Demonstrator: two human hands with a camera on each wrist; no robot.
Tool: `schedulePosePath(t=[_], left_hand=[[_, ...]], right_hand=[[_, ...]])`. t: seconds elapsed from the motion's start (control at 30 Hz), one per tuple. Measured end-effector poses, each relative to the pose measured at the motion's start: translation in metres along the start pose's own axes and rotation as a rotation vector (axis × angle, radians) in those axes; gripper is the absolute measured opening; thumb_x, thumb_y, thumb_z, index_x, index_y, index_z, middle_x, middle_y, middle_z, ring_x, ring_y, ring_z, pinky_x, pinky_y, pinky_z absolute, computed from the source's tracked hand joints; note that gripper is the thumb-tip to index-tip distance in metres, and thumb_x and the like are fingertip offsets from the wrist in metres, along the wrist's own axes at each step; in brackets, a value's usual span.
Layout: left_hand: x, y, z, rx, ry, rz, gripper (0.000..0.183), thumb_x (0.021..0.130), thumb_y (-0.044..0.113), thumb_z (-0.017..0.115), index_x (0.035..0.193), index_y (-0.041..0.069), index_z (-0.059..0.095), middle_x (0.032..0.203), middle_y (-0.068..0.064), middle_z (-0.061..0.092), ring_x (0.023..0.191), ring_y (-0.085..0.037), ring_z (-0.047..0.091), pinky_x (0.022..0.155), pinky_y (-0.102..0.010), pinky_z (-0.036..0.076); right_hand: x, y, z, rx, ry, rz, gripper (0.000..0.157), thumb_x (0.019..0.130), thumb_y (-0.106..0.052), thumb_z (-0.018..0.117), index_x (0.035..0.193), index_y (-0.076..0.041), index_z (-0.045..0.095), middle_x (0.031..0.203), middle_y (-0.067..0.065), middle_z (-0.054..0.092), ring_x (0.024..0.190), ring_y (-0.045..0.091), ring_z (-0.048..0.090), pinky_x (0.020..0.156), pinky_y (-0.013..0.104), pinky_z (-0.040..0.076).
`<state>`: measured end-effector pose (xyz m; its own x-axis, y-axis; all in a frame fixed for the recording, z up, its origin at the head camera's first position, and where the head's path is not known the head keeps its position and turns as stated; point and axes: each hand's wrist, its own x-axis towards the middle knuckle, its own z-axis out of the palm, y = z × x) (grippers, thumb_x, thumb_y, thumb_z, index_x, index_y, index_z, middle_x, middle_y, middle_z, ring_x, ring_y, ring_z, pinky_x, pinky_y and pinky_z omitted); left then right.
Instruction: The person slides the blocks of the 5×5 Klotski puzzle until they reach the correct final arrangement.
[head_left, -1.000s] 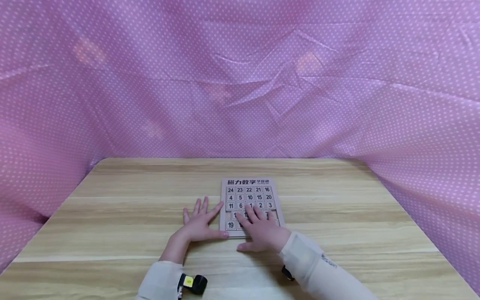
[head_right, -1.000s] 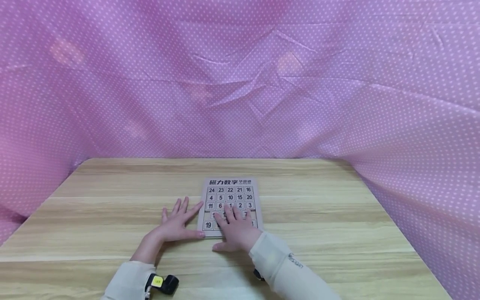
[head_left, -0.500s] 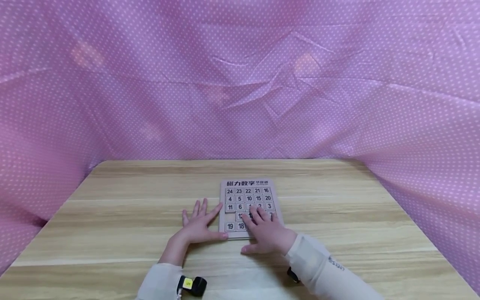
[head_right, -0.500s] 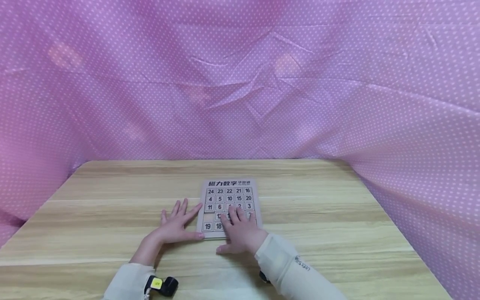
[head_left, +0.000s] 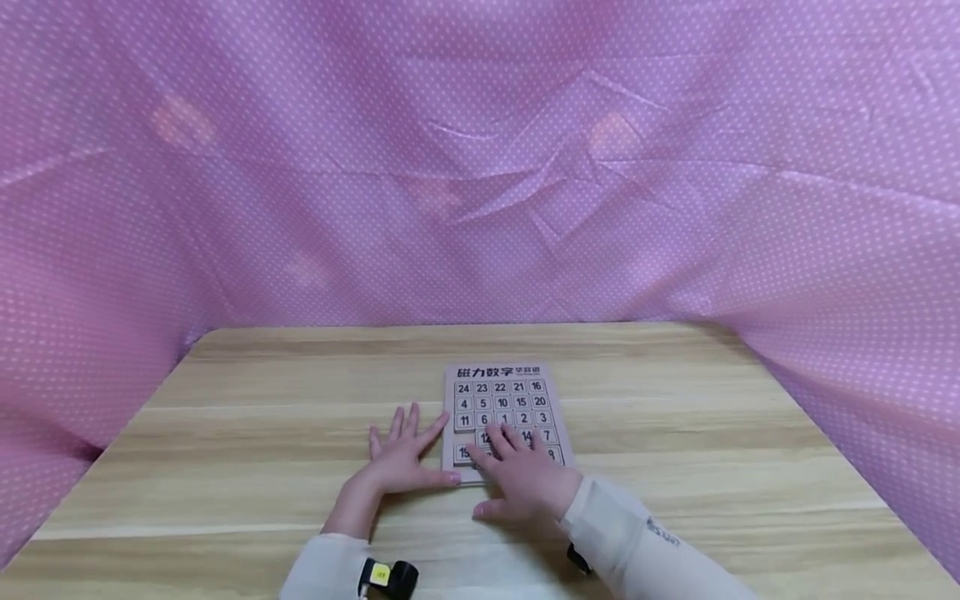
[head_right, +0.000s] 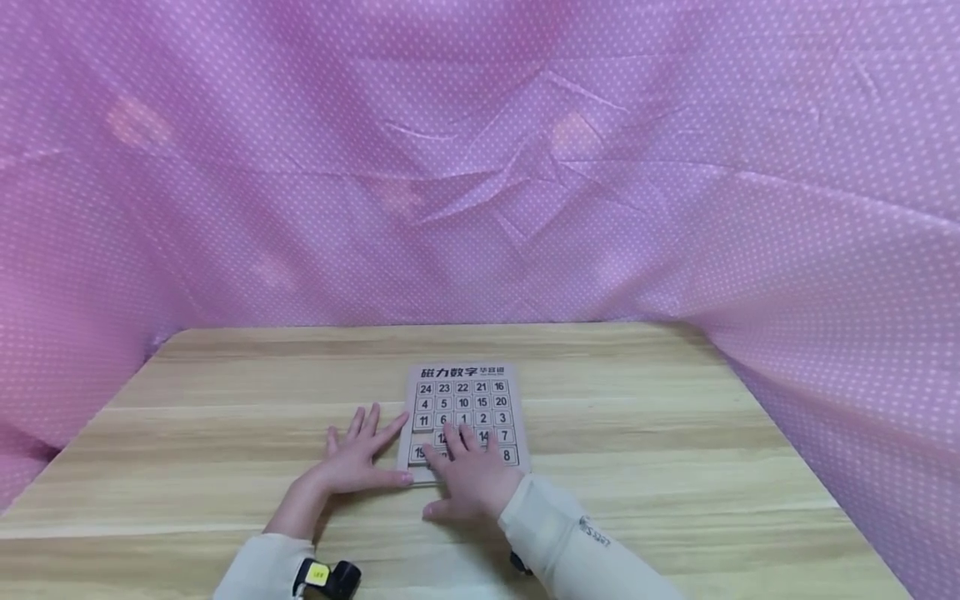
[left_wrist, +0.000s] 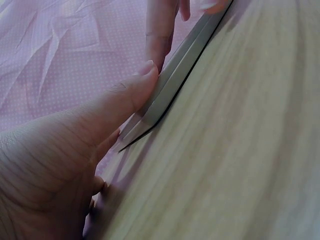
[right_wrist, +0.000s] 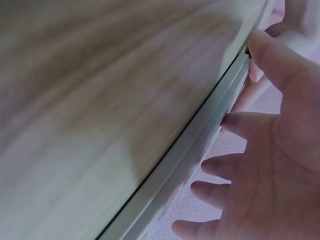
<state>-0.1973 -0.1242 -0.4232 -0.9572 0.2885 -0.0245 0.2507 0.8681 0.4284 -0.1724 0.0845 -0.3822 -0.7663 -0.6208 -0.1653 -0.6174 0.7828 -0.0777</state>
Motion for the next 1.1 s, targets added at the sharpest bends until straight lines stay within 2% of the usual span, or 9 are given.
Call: schedulePosePath(t=[0.3, 0.7, 0.9, 1.1], left_hand=[[-0.001, 0.005, -0.002, -0.014, -0.004, -0.006, 0.094, 0.058, 0.07, 0.056, 0.136, 0.03, 0.024, 0.14, -0.02, 0.001, 0.125, -0.037, -0.009, 0.089, -0.061, -0.012], [-0.002, 0.008, -0.001, -0.026, -0.013, -0.019, 0.094, 0.057, 0.07, 0.057, 0.136, 0.03, 0.025, 0.14, -0.019, 0.001, 0.125, -0.036, -0.01, 0.089, -0.06, -0.013], [-0.004, 0.007, 0.0, -0.033, -0.009, -0.019, 0.095, 0.057, 0.07, 0.057, 0.136, 0.03, 0.025, 0.14, -0.02, 0.001, 0.125, -0.036, -0.01, 0.089, -0.059, -0.015], [-0.004, 0.007, 0.002, -0.034, -0.007, -0.021, 0.096, 0.056, 0.071, 0.057, 0.136, 0.028, 0.024, 0.141, -0.02, 0.001, 0.125, -0.037, -0.009, 0.089, -0.058, -0.016]], right_hand=[[0.008, 0.007, -0.002, -0.017, 0.008, 0.032, 0.079, 0.074, -0.063, 0.046, 0.138, -0.022, 0.022, 0.141, 0.015, 0.01, 0.126, 0.035, 0.009, 0.092, 0.06, 0.012], [0.009, 0.008, 0.0, -0.006, -0.004, 0.057, 0.081, 0.074, -0.064, 0.046, 0.138, -0.022, 0.02, 0.142, 0.014, 0.01, 0.126, 0.035, 0.009, 0.092, 0.06, 0.013], [0.0, 0.016, 0.0, 0.065, -0.005, 0.045, 0.085, 0.073, -0.062, 0.048, 0.138, -0.017, 0.019, 0.142, 0.015, 0.006, 0.125, 0.037, 0.008, 0.092, 0.06, 0.012], [-0.021, 0.034, 0.001, 0.083, 0.016, 0.03, 0.084, 0.074, -0.06, 0.049, 0.138, -0.013, 0.021, 0.141, 0.018, 0.009, 0.125, 0.039, 0.008, 0.091, 0.061, 0.012]])
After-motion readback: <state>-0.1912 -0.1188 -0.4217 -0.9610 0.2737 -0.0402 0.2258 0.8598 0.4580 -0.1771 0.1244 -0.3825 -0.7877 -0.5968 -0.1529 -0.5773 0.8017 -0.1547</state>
